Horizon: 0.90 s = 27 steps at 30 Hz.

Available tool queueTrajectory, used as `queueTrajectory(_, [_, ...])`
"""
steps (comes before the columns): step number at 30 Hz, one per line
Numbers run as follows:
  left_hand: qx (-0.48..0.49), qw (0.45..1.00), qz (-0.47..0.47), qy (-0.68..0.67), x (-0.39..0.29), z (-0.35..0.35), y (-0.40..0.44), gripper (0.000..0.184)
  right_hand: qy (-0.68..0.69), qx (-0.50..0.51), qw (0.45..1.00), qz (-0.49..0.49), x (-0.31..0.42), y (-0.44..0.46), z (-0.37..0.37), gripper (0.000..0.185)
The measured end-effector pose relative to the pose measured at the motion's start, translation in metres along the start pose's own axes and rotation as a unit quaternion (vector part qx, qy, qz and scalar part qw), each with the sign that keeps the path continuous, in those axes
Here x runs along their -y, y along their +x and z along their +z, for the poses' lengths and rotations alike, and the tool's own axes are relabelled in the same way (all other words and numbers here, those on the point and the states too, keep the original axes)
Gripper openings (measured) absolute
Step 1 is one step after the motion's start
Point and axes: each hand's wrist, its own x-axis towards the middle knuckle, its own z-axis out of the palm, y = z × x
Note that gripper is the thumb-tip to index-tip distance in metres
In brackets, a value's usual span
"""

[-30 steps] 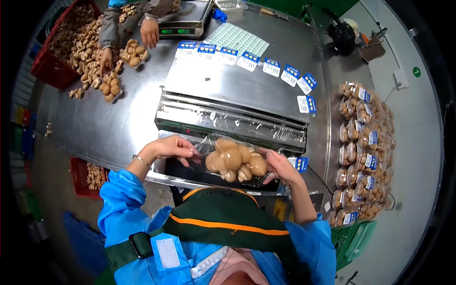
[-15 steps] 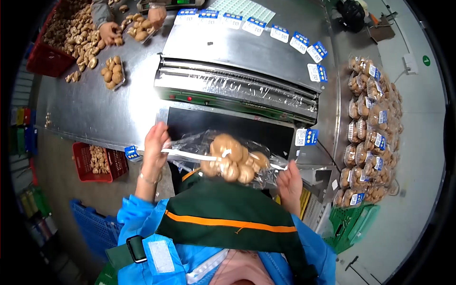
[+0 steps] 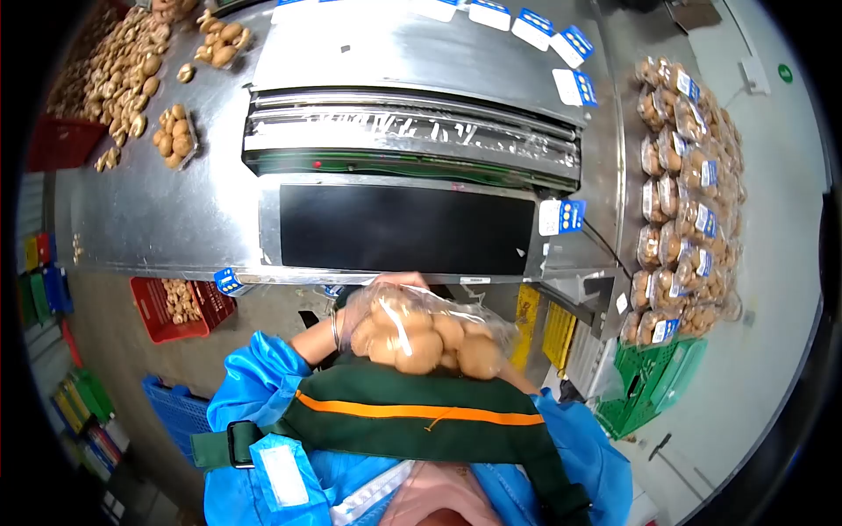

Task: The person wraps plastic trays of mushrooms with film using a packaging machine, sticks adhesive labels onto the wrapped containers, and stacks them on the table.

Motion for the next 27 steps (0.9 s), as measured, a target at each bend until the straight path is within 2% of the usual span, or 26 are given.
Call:
queueTrajectory(1, [0.015,0.997,-0.041,-0.068,-0.022,0.011,0.013,0.040,0.041,-0.021,0.998,0.032,0.012,-0.014,0.004,0.028])
queueTrajectory(3, [0.096,0.949,-0.141,-0.265,-0.063,0.021,0.036,0.070,0.105,-0.066,0.990,0.059,0.030,-0.039,0.006,0.028])
queueTrajectory(5, [0.229,0.916,-0.233,-0.234,-0.099,0.017,0.044,0.082,0.104,-0.104,0.988,0.044,0.042,-0.063,-0.004,0.029])
queueTrajectory(6, [0.305,0.897,-0.270,-0.172,-0.100,0.011,0.052,0.090,0.056,-0.118,0.991,0.026,0.049,-0.075,-0.012,0.029])
queueTrajectory(7, [0.369,0.884,-0.234,-0.166,-0.099,0.011,0.057,0.077,-0.117,-0.157,0.980,-0.015,0.007,-0.077,-0.064,0.030])
queueTrajectory(8, [0.350,0.881,-0.249,-0.196,-0.102,0.013,0.057,0.076,-0.234,-0.175,0.955,-0.047,0.041,-0.095,-0.067,0.029])
queueTrajectory(9, [0.302,0.883,-0.267,-0.241,-0.098,0.010,0.052,0.073,-0.223,-0.231,0.933,-0.164,0.042,-0.100,-0.094,0.029])
queueTrajectory(10, [0.252,0.881,-0.280,-0.286,-0.095,0.007,0.048,0.070,-0.062,-0.432,0.867,-0.240,0.038,-0.096,-0.121,0.035])
queueTrajectory(11, [0.184,0.907,-0.244,-0.289,-0.089,0.003,0.042,0.077,-0.051,-0.554,0.791,-0.253,0.033,-0.092,-0.161,0.038])
queueTrajectory(12, [0.116,0.929,-0.205,-0.284,-0.084,-0.001,0.036,0.083,-0.037,-0.624,0.759,-0.182,0.027,-0.088,-0.197,0.036])
queueTrajectory(13, [0.051,0.962,-0.145,-0.226,-0.091,-0.002,0.037,0.093,0.071,-0.565,0.799,-0.195,0.029,-0.083,-0.207,0.035])
queueTrajectory(15, [0.002,0.940,-0.046,-0.338,-0.095,0.000,0.048,0.094,0.273,-0.416,0.842,-0.208,0.032,-0.076,-0.220,0.033])
queueTrajectory(16, [-0.018,0.930,-0.002,-0.367,-0.106,0.011,0.055,0.095,0.259,-0.419,0.844,-0.214,0.021,-0.067,-0.238,0.028])
queueTrajectory(17, [0.054,0.956,0.064,-0.280,-0.115,0.008,0.065,0.100,0.168,-0.457,0.832,-0.265,0.022,-0.065,-0.236,0.022])
queueTrajectory(18, [-0.002,0.935,0.068,-0.348,-0.125,0.014,0.067,0.100,-0.042,-0.568,0.776,-0.272,0.031,-0.066,-0.207,0.019])
queueTrajectory(19, [-0.061,0.904,0.080,-0.414,-0.133,0.018,0.066,0.100,-0.255,-0.640,0.674,-0.265,0.050,-0.073,-0.165,0.017])
queueTrajectory(20, [-0.087,0.917,0.087,-0.380,-0.116,-0.003,0.061,0.095,-0.431,-0.599,0.569,-0.364,0.061,-0.080,-0.130,0.018])
queueTrajectory(21, [-0.107,0.903,0.066,-0.410,-0.115,-0.006,0.057,0.089,-0.579,-0.526,0.433,-0.448,0.076,-0.087,-0.098,0.019])
queueTrajectory(23, [-0.105,0.905,0.059,-0.409,-0.112,-0.008,0.056,0.084,-0.351,-0.459,0.566,-0.588,0.111,-0.102,-0.042,0.016])
queueTrajectory(24, [-0.088,0.901,0.059,-0.422,-0.108,-0.009,0.059,0.084,-0.270,-0.406,0.660,-0.572,0.128,-0.107,-0.014,0.012])
queueTrajectory(25, [-0.111,0.902,0.050,-0.415,-0.109,-0.004,0.062,0.082,-0.184,-0.349,0.740,-0.545,0.145,-0.105,0.010,0.008])
queueTrajectory(26, [-0.069,0.895,0.058,-0.437,-0.106,-0.002,0.064,0.081,-0.208,-0.319,0.784,-0.491,0.159,-0.099,0.021,0.011])
queueTrajectory(27, [-0.025,0.887,0.067,-0.457,-0.104,-0.002,0.067,0.080,-0.163,-0.280,0.840,-0.435,0.172,-0.089,0.032,0.012])
